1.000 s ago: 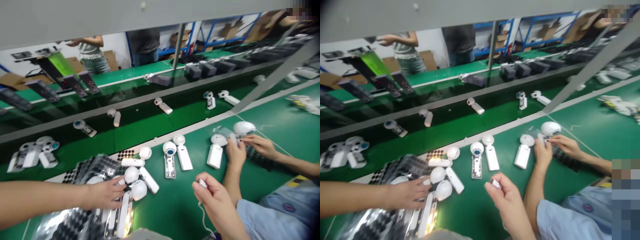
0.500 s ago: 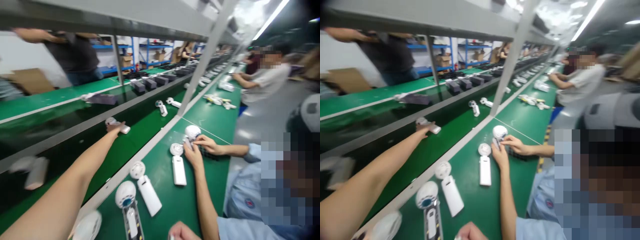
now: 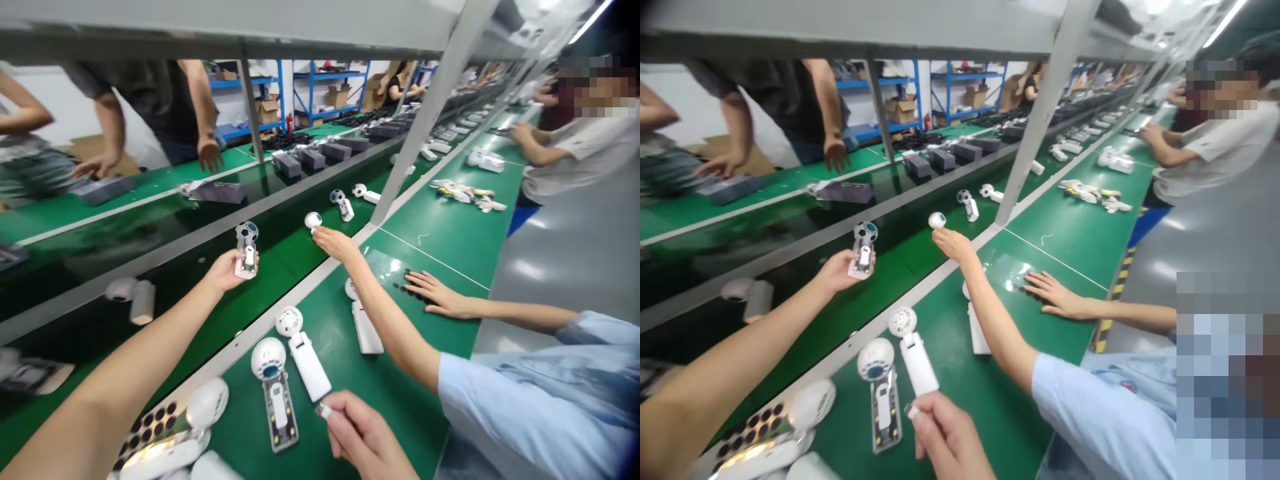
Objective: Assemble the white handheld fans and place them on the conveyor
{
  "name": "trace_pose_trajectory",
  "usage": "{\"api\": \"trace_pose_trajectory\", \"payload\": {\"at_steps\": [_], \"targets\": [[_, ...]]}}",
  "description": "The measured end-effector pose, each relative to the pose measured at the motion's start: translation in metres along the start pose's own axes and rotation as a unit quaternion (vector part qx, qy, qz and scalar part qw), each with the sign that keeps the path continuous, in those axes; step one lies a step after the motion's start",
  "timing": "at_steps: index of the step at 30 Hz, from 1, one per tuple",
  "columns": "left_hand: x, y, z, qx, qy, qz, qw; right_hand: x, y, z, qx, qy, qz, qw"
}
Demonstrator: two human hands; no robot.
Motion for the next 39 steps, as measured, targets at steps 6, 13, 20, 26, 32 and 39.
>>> {"api": "trace_pose_trajectory", "payload": {"at_steps": [6, 13, 20, 26, 32, 39], "targets": [[-0.156, 0.019, -0.033, -0.079, 0.020, -0.034, 0.996, -0.006, -0.030, -0.047, -0.024, 0.068, -0.014, 0.997], [-0.271, 0.028, -0.082, -0.102, 0.062, -0.057, 0.991, -0.026, -0.095, -0.090, -0.030, 0.133, -0.068, 0.988], [-0.309, 0.031, -0.093, -0.111, 0.049, -0.074, 0.990, -0.054, -0.123, -0.103, -0.073, 0.162, -0.094, 0.980], [-0.347, 0.025, -0.106, -0.041, 0.042, -0.067, 0.996, -0.097, -0.118, -0.096, -0.132, 0.135, -0.101, 0.977], [-0.373, 0.015, -0.126, -0.056, 0.101, -0.091, 0.989, -0.128, -0.114, -0.097, -0.100, 0.145, -0.081, 0.981], [-0.368, 0.024, -0.118, -0.043, 0.078, -0.079, 0.993, -0.123, -0.124, -0.099, -0.104, 0.148, -0.088, 0.980]]}}
Point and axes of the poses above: each hand's wrist, its own x-axis towards the middle knuckle, its own y-axis out of the back of the hand, z = x × y, the point moved 9 cm from there along x, towards the middle knuckle, and after that the axes turned 2 degrees about z, right-handed, at the moved point
